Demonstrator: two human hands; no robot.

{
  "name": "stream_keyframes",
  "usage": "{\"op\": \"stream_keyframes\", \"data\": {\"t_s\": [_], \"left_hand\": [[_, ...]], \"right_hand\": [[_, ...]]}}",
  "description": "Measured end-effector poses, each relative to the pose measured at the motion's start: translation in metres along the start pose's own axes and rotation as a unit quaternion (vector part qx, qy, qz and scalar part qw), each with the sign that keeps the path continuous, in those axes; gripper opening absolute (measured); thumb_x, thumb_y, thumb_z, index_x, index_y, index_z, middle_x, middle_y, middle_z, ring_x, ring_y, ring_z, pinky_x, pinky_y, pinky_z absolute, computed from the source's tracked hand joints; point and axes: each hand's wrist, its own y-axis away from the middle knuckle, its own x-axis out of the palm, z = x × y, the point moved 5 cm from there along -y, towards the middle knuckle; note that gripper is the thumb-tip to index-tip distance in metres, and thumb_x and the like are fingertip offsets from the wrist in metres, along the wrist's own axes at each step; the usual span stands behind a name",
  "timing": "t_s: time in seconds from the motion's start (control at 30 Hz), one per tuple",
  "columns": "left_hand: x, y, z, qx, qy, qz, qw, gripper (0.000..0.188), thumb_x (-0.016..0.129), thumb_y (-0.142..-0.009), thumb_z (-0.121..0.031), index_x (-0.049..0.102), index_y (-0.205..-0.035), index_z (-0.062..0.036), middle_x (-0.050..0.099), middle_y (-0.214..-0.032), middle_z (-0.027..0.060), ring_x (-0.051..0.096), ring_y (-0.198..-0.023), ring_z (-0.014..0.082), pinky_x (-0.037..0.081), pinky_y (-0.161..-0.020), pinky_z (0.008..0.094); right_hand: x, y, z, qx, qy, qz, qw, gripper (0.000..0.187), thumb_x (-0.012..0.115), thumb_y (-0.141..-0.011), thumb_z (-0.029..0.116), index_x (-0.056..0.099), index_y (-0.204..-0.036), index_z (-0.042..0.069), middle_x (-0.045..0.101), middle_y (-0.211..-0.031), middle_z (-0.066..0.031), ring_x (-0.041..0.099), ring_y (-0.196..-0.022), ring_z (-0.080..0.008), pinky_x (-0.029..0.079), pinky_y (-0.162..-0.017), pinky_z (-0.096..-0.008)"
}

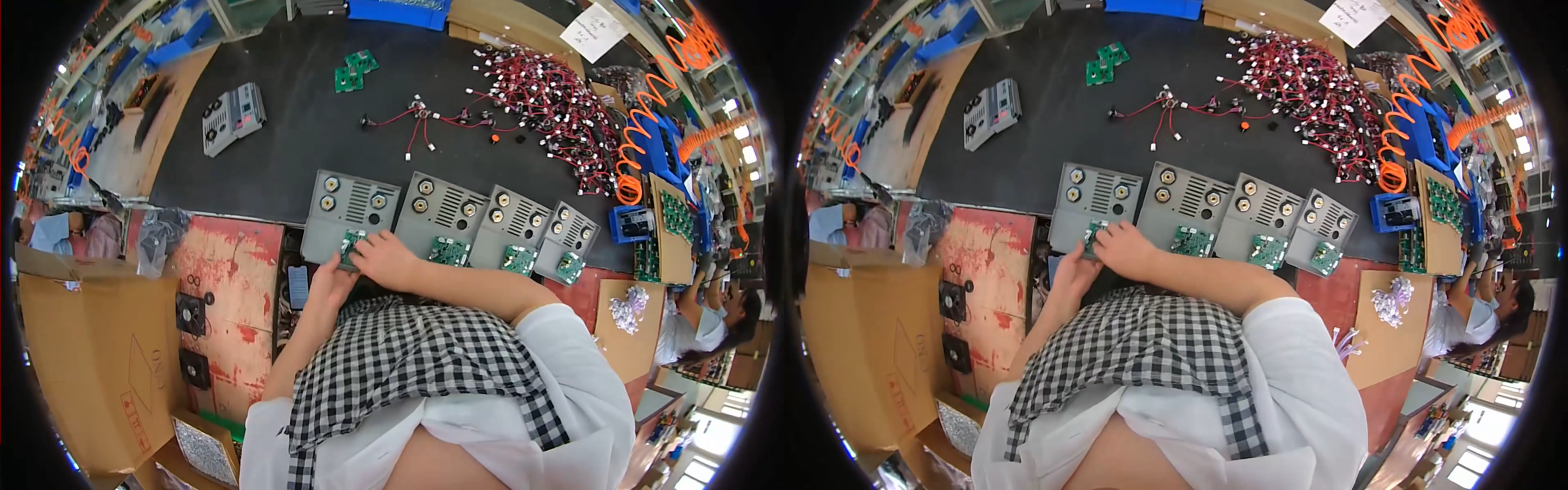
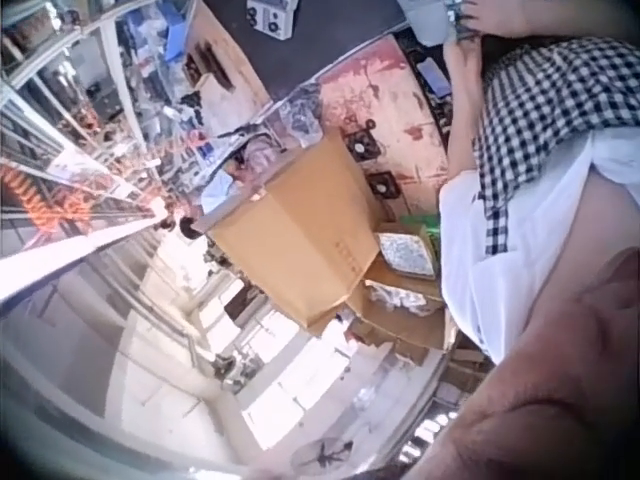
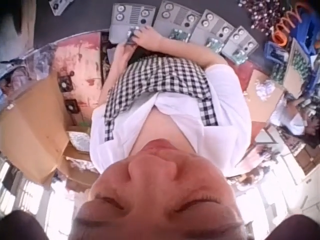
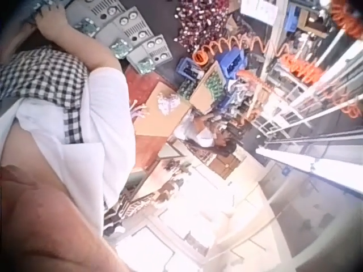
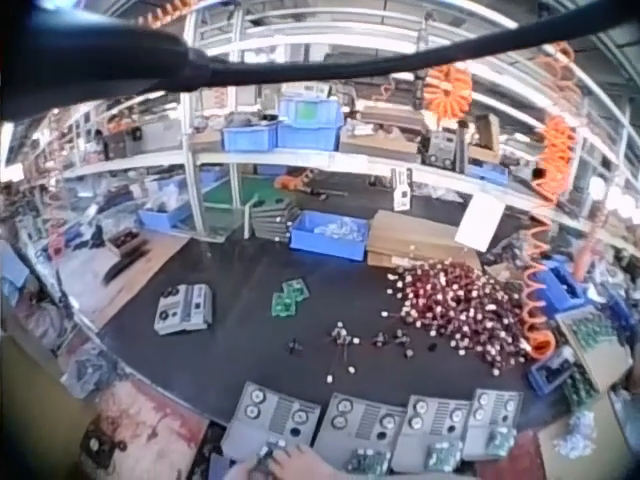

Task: Assembling circuit boards and cooling fans into electrical enclosures for power units.

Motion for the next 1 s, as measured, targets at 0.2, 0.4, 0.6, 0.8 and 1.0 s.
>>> {"op": "stream_keyframes", "data": {"t_s": [0.2,0.4,0.6,0.8,1.0], "left_hand": [[-0.002,-0.028,-0.001,-0.012,-0.010,0.006,1.000,0.031,0.028,-0.091,-0.017,0.033,-0.118,-0.0029,0.040,-0.117,0.0118,0.041,-0.107,0.0243,0.036,-0.090,0.0404],[-0.003,-0.022,-0.007,-0.052,-0.024,0.041,0.998,0.033,0.031,-0.090,-0.023,0.033,-0.118,-0.0054,0.041,-0.117,0.0111,0.043,-0.106,0.0243,0.037,-0.089,0.0405],[-0.014,0.015,-0.070,-0.239,-0.399,0.129,0.876,0.044,0.041,-0.085,-0.038,0.043,-0.111,-0.0020,0.055,-0.098,0.0141,0.055,-0.091,0.0239,0.046,-0.077,0.0333],[0.024,-0.020,-0.255,0.150,-0.522,-0.051,0.838,0.028,0.050,-0.083,-0.026,0.054,-0.095,-0.0013,0.059,-0.085,0.0094,0.058,-0.076,0.0171,0.046,-0.067,0.0275],[0.055,-0.068,-0.362,0.482,-0.732,-0.279,0.393,0.038,0.060,-0.073,-0.031,0.054,-0.097,-0.0026,0.046,-0.108,0.0193,0.046,-0.099,0.0304,0.039,-0.081,0.0336]], "right_hand": [[0.007,-0.002,-0.022,0.040,-0.056,0.001,0.998,0.019,0.054,-0.067,0.018,0.055,-0.085,0.012,0.048,-0.078,-0.0041,0.050,-0.077,-0.0206,0.035,-0.068,-0.0325],[0.007,-0.011,-0.030,0.054,-0.096,0.045,0.993,0.021,0.058,-0.066,0.022,0.055,-0.084,0.013,0.049,-0.076,-0.0041,0.052,-0.074,-0.0201,0.036,-0.066,-0.0327],[-0.045,-0.079,-0.103,0.137,-0.141,-0.081,0.977,0.021,0.060,-0.067,0.021,0.057,-0.085,0.010,0.054,-0.076,-0.0071,0.054,-0.071,-0.0243,0.043,-0.062,-0.0340],[-0.004,-0.167,-0.264,0.444,-0.213,-0.121,0.862,0.036,0.058,-0.068,0.032,0.058,-0.094,0.007,0.059,-0.087,-0.0134,0.056,-0.085,-0.0273,0.044,-0.074,-0.0353],[0.036,-0.202,-0.339,0.573,-0.160,-0.062,0.801,0.044,0.055,-0.070,0.041,0.058,-0.096,0.005,0.057,-0.096,-0.0163,0.054,-0.093,-0.0298,0.042,-0.080,-0.0366]]}}
